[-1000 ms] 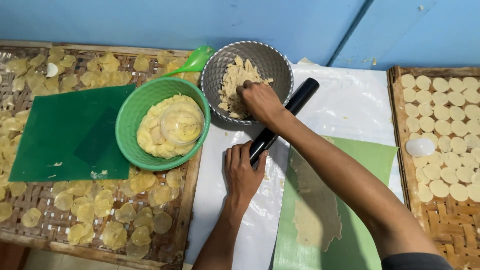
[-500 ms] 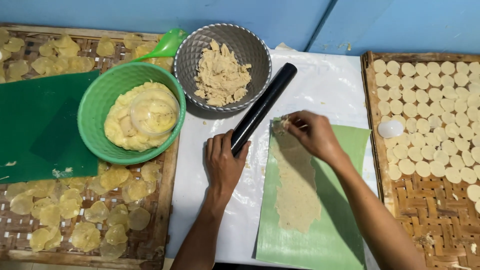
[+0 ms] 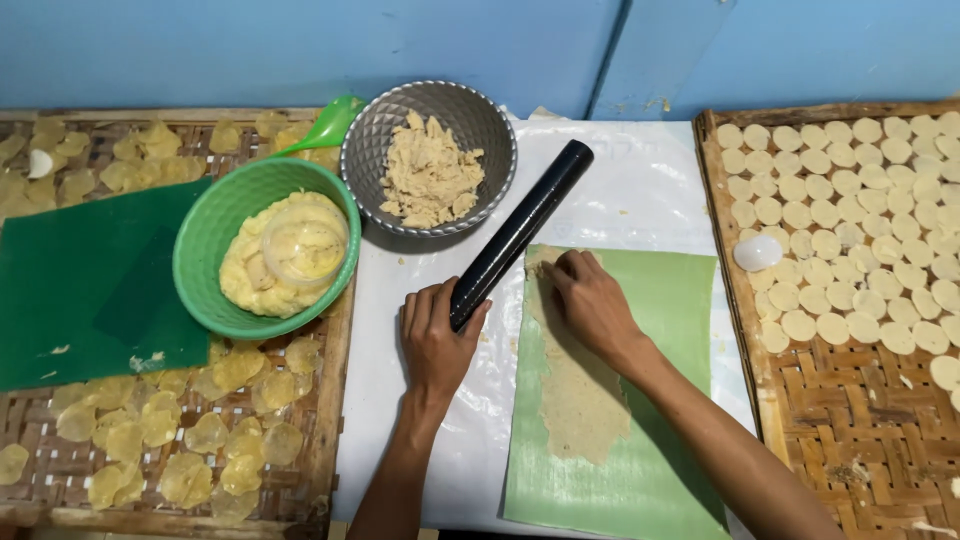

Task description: Rolling out dough and shaping small crackers on a tray.

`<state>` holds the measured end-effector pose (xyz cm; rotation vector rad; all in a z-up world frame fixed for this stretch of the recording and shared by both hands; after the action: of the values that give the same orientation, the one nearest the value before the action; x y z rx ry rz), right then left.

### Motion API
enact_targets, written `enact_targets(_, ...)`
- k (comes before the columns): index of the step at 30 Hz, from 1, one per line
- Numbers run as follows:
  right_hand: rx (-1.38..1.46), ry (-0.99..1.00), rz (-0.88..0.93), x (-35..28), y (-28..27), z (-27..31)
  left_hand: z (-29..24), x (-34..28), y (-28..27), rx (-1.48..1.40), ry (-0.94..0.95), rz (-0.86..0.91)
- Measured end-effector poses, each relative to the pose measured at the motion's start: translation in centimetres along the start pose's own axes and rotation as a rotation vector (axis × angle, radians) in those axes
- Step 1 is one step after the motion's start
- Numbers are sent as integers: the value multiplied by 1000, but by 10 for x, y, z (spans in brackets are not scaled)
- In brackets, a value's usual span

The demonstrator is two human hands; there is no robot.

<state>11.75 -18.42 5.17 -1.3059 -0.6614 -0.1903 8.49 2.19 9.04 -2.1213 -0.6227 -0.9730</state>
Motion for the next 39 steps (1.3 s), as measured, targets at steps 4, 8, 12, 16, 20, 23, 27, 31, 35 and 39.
enact_targets(4, 276, 192, 83, -16, -3, -30, -20, 1, 7, -76, 13, 63)
enact_targets(8, 382, 252, 3, -26, -4, -50, -24, 5, 0, -132, -14, 90)
enact_targets(12, 334, 250, -95, -24, -10, -69, -31, 7, -14, -120, -18, 79)
enact_targets(16, 107, 231, -40, -18, -23, -79, -28, 4, -30, -146, -67, 81)
enact_targets(20, 270, 305, 40, -25, -16, -84, -20, -3, -38, -203, -69, 138)
enact_targets(23, 439, 312, 73, -36, 10, -83, -12, -8, -39, -236, -47, 181)
enact_targets(27, 607, 365, -148, -42, -2, -98, 6, -18, -35, -224, -8, 236)
enact_targets(31, 450, 360, -565, -31, -70, -76, 7, -15, -21, -250, 110, 267)
enact_targets(35, 291, 20, -303, -7, -43, -5, 6, -21, 19, -222, 257, 327)
enact_targets(39, 114, -31, -130, -3, 20, -5, 18, -25, 56, -115, 304, 364)
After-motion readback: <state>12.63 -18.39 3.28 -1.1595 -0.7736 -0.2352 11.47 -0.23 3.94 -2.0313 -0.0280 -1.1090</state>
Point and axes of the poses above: each hand's wrist, its own x-axis towards the middle knuckle, its own y-axis out of the palm, z = x × y, the point moved 10 cm from there along x, towards the middle knuckle, and after that the axes turned 13 degrees about -z, right-handed, at the moved point
